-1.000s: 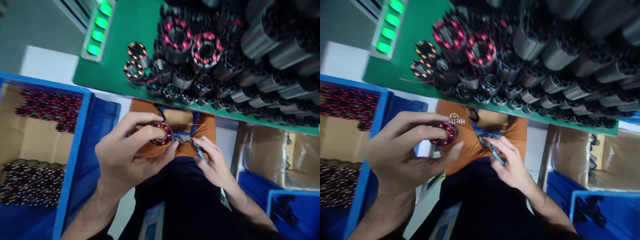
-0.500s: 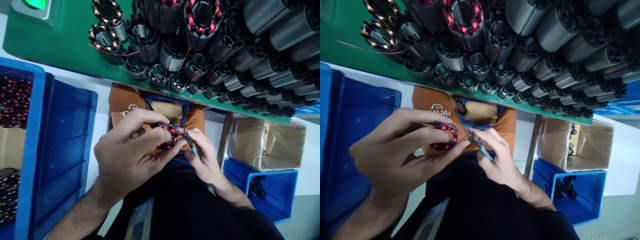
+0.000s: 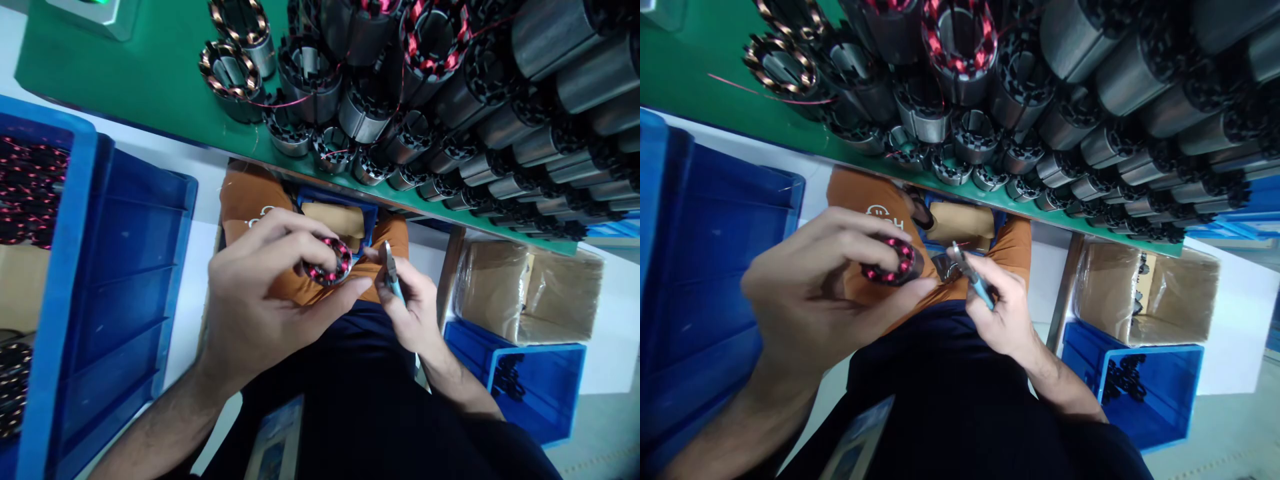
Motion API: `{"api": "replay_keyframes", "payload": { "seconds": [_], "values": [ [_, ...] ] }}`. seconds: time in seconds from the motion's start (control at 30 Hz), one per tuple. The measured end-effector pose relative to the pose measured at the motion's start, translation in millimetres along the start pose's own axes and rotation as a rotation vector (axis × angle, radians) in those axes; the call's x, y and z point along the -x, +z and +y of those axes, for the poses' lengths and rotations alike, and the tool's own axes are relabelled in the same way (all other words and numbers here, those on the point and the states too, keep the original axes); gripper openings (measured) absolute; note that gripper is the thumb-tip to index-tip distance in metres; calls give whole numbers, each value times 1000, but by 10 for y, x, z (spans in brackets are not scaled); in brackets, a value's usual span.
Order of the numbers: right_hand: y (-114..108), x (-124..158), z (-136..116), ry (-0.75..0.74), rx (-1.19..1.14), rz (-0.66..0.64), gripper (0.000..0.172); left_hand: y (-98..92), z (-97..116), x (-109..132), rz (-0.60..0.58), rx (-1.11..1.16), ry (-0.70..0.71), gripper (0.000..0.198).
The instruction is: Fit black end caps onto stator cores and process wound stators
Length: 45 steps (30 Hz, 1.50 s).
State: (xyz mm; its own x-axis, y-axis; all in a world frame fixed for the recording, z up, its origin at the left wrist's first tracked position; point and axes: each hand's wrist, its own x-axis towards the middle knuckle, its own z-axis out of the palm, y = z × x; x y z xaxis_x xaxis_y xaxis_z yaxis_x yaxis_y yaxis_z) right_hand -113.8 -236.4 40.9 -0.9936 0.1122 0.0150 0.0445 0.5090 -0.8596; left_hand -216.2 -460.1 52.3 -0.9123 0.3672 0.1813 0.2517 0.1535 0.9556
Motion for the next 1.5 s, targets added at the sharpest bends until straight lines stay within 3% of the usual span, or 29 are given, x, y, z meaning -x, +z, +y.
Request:
{"api": "replay_keyframes", "payload": {
  "seconds": [0.17,0.33,0.53,0.73,1.0,1.1,1.2,1.27,1.33,1.4,1.5],
  "values": [
    [-57,-80,98,-95,188,44,63,145,-105,-104,44,641,-358,11],
    [-12,-78,122,-244,292,116,60,289,-130,-139,-2,874,-486,18],
    [5,-100,72,-259,303,142,56,339,-81,-141,-48,933,-515,18],
    [0,-84,90,-170,246,144,47,378,-56,-137,-77,891,-520,23],
    [-58,-39,187,-172,177,88,54,387,-101,-106,-80,861,-505,18],
    [-62,-76,243,-156,118,22,58,445,-147,-118,-20,812,-485,10],
    [-44,-159,351,-39,96,-87,57,441,-233,-114,94,666,-466,11],
    [-29,-218,461,72,135,-173,64,289,-325,-60,142,547,-479,14],
    [-15,-262,601,169,223,-238,83,-53,-432,59,186,440,-484,21],
    [-1,-281,765,223,329,-271,106,-589,-514,228,258,307,-444,30],
    [16,-270,1013,230,426,-341,105,-1586,-547,474,415,-125,-378,32]
  ]
}}
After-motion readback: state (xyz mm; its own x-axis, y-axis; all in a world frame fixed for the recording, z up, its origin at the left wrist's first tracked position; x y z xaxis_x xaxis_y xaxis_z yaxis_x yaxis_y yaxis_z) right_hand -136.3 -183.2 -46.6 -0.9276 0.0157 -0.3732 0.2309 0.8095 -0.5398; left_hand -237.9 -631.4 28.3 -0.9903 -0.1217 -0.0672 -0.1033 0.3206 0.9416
